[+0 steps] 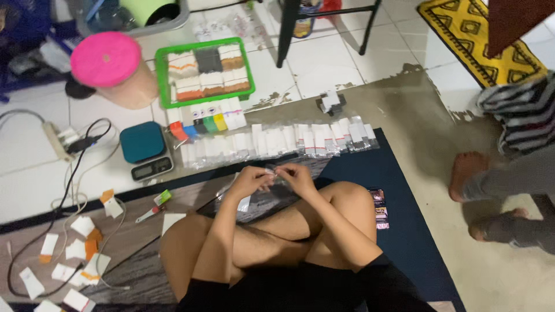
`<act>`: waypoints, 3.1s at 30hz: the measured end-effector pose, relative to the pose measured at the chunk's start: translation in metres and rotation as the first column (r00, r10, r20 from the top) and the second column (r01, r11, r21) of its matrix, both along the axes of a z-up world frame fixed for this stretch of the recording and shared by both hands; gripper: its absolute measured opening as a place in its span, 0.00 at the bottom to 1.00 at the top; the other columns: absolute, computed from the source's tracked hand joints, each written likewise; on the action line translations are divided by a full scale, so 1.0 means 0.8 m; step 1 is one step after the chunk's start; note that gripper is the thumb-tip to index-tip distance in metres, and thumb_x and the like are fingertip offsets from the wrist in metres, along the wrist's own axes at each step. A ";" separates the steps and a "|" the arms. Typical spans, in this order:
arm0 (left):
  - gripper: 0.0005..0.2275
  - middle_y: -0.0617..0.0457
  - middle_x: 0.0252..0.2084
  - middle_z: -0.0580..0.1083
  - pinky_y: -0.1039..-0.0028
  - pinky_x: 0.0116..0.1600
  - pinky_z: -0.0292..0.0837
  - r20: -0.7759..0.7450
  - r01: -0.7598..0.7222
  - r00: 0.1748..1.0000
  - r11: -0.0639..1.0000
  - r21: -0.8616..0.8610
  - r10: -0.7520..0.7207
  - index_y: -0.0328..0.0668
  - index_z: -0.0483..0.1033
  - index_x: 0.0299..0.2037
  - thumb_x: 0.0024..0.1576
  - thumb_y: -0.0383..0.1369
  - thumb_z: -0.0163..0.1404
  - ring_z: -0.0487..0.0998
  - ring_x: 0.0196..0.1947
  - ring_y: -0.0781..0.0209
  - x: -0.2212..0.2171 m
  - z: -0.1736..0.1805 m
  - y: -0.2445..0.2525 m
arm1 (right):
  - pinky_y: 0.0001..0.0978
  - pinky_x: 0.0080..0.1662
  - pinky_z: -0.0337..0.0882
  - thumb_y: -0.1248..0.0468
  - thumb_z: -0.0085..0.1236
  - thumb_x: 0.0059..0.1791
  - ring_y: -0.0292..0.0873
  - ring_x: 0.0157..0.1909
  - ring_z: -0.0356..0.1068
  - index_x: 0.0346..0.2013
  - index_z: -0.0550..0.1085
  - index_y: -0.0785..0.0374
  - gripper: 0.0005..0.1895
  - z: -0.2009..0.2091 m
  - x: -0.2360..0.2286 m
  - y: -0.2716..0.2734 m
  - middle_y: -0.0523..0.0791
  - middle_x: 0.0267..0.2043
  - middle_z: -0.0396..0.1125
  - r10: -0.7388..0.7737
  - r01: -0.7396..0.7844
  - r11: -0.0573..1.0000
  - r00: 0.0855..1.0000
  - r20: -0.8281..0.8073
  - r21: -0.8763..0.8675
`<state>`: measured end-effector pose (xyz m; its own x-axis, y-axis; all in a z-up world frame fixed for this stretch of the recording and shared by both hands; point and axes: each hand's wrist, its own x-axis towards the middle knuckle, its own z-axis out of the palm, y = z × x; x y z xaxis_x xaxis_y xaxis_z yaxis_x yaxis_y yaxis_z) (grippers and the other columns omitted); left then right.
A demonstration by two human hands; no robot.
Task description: The person picks up individual adhesive labels from a row on the floor and places them into small plastic bags by hand, one at a time.
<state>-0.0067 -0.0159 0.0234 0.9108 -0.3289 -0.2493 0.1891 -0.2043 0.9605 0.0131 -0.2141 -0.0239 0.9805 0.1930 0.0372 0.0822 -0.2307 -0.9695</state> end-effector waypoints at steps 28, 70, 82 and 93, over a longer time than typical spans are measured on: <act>0.08 0.49 0.30 0.80 0.73 0.32 0.77 0.151 -0.396 0.910 0.918 0.034 0.387 0.43 0.83 0.38 0.56 0.38 0.59 0.82 0.29 0.59 0.029 -0.030 -0.010 | 0.28 0.32 0.70 0.65 0.59 0.49 0.38 0.25 0.69 0.41 0.79 0.62 0.08 0.003 0.098 -0.059 0.48 0.27 0.73 0.053 -0.030 0.991 0.984 -0.168 0.132; 0.06 0.50 0.31 0.80 0.72 0.32 0.76 0.669 -0.258 0.721 0.966 0.020 0.178 0.43 0.82 0.42 0.60 0.30 0.51 0.80 0.28 0.56 0.019 0.112 0.003 | 0.33 0.46 0.66 0.71 0.73 0.38 0.38 0.35 0.70 0.27 0.77 0.63 0.09 0.208 0.104 -0.026 0.45 0.28 0.74 0.195 -0.207 0.977 0.960 0.201 0.045; 0.05 0.48 0.29 0.80 0.73 0.30 0.75 0.692 -0.301 0.673 0.951 -0.066 0.261 0.39 0.82 0.37 0.58 0.30 0.54 0.80 0.27 0.55 -0.005 0.125 0.018 | 0.30 0.45 0.64 0.68 0.72 0.38 0.35 0.34 0.66 0.26 0.76 0.61 0.09 0.229 0.051 0.036 0.41 0.26 0.71 0.275 -0.258 0.960 0.939 0.208 -0.109; 0.02 0.49 0.28 0.80 0.74 0.34 0.76 0.405 -0.374 0.765 0.857 -0.354 0.500 0.41 0.83 0.35 0.55 0.27 0.58 0.80 0.27 0.64 0.001 0.091 0.020 | 0.37 0.49 0.69 0.73 0.67 0.42 0.41 0.46 0.70 0.47 0.75 0.69 0.20 0.128 0.041 0.042 0.49 0.44 0.73 0.054 -0.018 0.939 0.994 -0.096 0.343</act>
